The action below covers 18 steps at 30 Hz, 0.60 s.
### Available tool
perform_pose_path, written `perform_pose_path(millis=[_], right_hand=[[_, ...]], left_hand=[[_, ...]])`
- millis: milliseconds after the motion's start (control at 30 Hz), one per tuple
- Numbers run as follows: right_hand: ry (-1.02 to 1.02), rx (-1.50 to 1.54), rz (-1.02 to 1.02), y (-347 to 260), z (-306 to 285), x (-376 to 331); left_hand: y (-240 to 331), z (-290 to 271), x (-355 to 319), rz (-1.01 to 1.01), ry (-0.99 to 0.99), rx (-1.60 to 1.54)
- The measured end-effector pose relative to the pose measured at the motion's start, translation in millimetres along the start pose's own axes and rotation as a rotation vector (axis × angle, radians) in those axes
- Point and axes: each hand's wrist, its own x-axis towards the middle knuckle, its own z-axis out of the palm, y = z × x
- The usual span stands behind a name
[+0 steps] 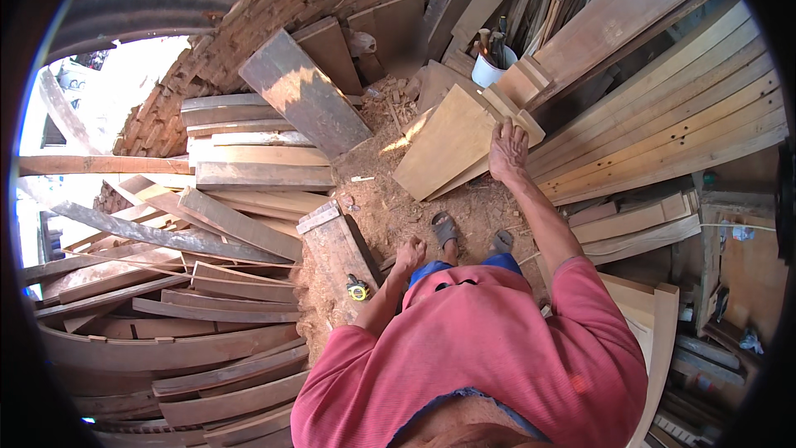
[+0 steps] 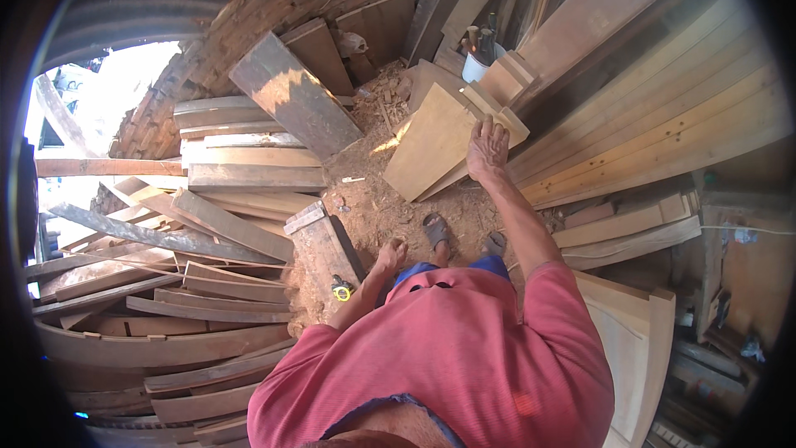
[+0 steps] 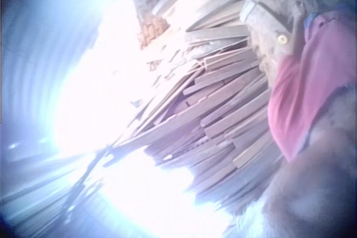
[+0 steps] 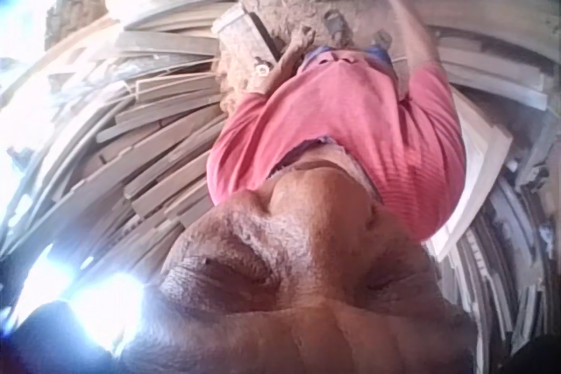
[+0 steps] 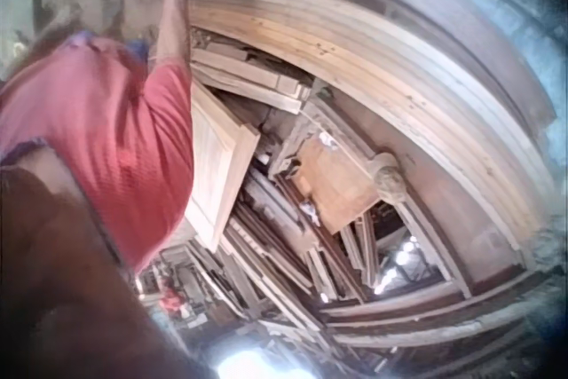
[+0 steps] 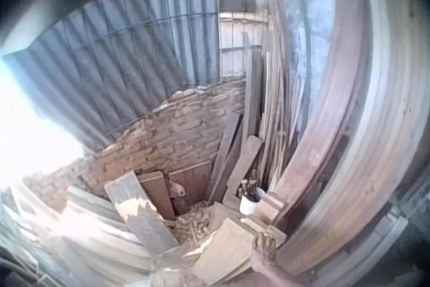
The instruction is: The person measures wooden planks with a tape measure, marks them, and stacks them against a wall. The person repeats this process for several planks in a woodworking shop.
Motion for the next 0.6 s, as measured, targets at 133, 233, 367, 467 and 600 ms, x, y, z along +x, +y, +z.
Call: perform_pose_path(millis=[133,233,367,467,600], right_hand=[[-0.075,0.105,-0.007,16,4,-7],[-0.075,0.224,0.010,19,5,-16],[0.060,0.349,0.058,28,7,-33],[0.154,0.388,0.184,55,11,-41],[0.131,0.493,0.307,106,30,-30]], left_hand=[[-16,10,-17,-0.126,-0.080,0.019],[-1,-1,-17,-0.155,-0.055,-0.060],[28,-29,-4,-0.184,0.088,-0.189],[37,-39,4,-0.149,0.251,-0.295],[28,-17,-4,-0.144,0.395,-0.382]])
